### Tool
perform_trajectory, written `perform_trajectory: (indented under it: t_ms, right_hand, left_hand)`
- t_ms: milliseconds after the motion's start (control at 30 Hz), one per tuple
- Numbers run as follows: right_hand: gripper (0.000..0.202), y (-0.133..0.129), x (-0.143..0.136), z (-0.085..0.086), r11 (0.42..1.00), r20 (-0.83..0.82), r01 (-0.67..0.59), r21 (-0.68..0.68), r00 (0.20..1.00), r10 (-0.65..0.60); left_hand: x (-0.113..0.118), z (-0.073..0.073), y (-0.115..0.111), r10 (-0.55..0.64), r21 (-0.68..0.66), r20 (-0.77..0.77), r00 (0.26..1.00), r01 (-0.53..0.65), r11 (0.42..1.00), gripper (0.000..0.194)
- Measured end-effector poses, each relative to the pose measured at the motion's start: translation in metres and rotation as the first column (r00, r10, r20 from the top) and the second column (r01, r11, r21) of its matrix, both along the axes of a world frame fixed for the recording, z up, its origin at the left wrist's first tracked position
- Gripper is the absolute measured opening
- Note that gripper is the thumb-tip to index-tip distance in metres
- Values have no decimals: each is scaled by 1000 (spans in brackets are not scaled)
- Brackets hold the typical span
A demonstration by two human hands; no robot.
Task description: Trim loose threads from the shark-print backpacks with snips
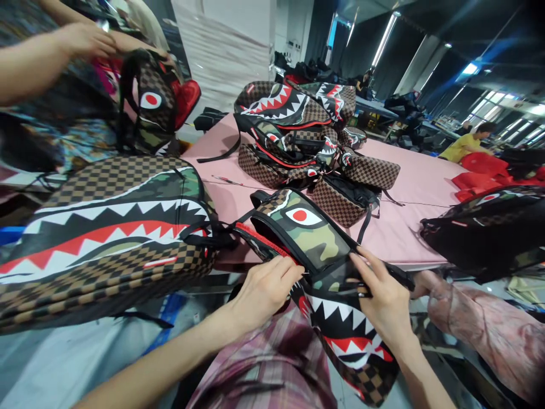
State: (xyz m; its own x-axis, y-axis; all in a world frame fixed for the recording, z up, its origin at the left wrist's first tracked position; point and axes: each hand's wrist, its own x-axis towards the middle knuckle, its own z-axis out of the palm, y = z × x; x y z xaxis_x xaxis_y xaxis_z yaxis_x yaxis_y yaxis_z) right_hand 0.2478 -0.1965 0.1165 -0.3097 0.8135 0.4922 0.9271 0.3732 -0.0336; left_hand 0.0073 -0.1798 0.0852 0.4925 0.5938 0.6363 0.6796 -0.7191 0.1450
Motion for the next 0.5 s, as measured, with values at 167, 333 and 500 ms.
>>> perform_trajectory:
  t_ms: [167, 333, 500]
  right_hand:
    - [27, 10, -23, 9, 974, 84, -227, 16, 971, 225]
    - [8, 7, -3, 3, 959, -219, -278, -50, 940, 261]
    - [19, 39, 65, -58, 973, -504, -72, -219, 862, -50]
  left_hand:
    - [-17, 43, 33, 93, 15, -87, 992, -92, 996, 24]
    - [-69, 72, 120, 443, -466, 150, 884, -332, 820, 15]
    - [-86, 16, 190, 613, -831, 289, 735, -125, 541, 24]
